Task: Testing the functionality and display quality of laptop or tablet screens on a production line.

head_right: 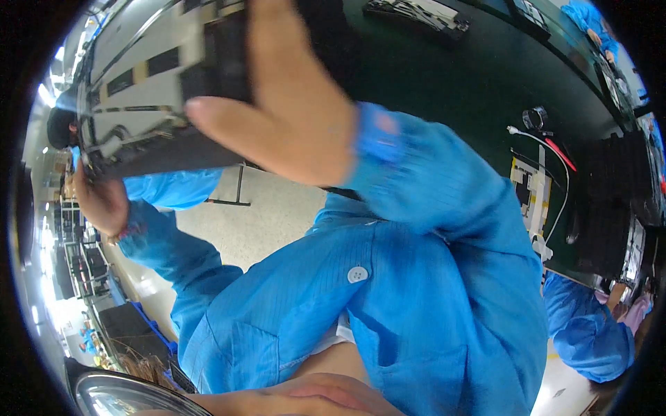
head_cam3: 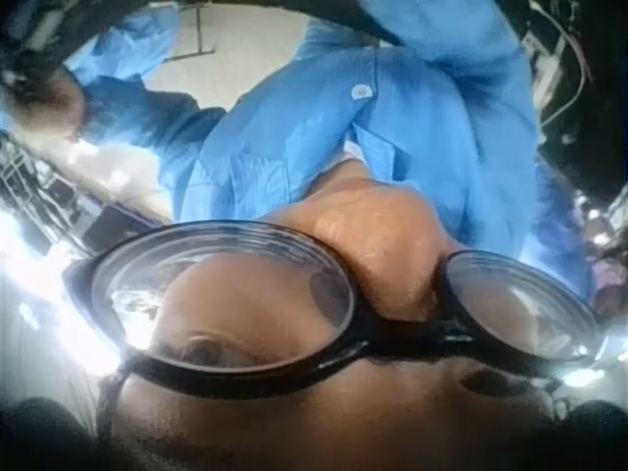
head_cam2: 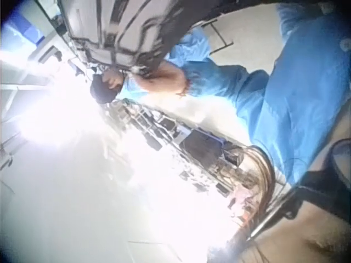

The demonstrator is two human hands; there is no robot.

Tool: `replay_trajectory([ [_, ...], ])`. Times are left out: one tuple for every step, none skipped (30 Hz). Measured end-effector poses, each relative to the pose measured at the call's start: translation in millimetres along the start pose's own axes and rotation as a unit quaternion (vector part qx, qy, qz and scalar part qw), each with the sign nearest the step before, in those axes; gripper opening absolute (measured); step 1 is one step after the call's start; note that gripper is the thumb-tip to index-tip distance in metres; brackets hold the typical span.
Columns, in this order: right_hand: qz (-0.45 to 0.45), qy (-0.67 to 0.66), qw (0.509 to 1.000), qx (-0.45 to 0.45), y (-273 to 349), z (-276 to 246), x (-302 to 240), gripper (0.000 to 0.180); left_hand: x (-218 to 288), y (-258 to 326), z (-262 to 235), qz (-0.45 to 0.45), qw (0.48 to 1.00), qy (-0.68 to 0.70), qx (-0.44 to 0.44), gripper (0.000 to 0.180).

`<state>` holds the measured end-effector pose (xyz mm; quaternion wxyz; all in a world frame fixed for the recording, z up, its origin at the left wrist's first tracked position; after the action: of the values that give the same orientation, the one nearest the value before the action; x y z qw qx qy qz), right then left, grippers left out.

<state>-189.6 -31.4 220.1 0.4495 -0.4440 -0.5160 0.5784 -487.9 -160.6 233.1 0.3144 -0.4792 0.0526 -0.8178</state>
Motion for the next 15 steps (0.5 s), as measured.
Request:
replay_trajectory([
  [0.274,-0.042,0.961,0.002,12,-30,12,0.078,-12,14,-13,-0.010,0.998,0.031,0.047,0.031],
  [0.526,-0.080,0.847,0.005,40,-58,11,0.086,-27,36,-14,0.065,0.979,-0.136,0.139,0.033],
  [0.536,-0.124,0.835,0.001,40,-75,10,0.089,-39,64,-11,0.135,0.915,-0.302,0.230,0.037],
  [0.546,-0.155,0.823,0.010,39,-100,3,0.093,-68,74,9,0.084,0.987,-0.132,0.021,0.042],
  [0.569,-0.149,0.808,0.035,54,-122,4,0.087,-95,91,9,0.061,0.978,-0.185,0.077,0.049],
  [0.592,-0.136,0.792,0.065,68,-148,0,0.081,-124,106,24,0.032,0.963,-0.235,0.126,0.055],
  [0.617,-0.111,0.778,0.043,88,-172,-4,0.076,-155,105,78,-0.168,0.977,-0.093,0.091,0.055],
  [0.641,-0.075,0.763,0.035,109,-200,-11,0.072,-183,101,100,-0.252,0.966,-0.026,0.046,0.055],
  [0.649,-0.051,0.757,0.059,125,-217,-18,0.068,-212,103,104,-0.313,0.949,0.007,0.032,0.056],
  [0.657,-0.022,0.749,0.083,142,-233,-27,0.065,-235,102,110,-0.363,0.931,0.017,0.022,0.055],
  [0.683,-0.002,0.727,0.077,161,-244,-27,0.062,-258,103,105,-0.384,0.923,0.024,0.027,0.051],
  [0.673,0.016,0.729,0.123,163,-246,-29,0.054,-278,104,103,-0.407,0.913,0.028,0.011,0.048],
  [0.681,0.026,0.714,0.163,172,-253,-34,0.049,-298,104,97,-0.427,0.904,-0.015,0.003,0.046],
  [0.687,0.033,0.699,0.197,179,-258,-38,0.045,-313,104,92,-0.441,0.896,-0.057,-0.001,0.044],
  [0.669,-0.005,0.702,0.244,175,-258,-39,0.040,-321,102,94,-0.446,0.894,-0.052,-0.006,0.044],
])
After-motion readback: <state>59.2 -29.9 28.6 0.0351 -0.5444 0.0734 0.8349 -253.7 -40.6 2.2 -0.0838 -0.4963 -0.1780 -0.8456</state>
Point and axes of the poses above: each hand's wrist, its own y-axis away from the middle knuckle, its own z-axis out of the palm, x = y × z, the point moved 7 cm from there along -y, towards the middle knuckle, and after that the axes turned 11 degrees about x, right-handed, at the moved point
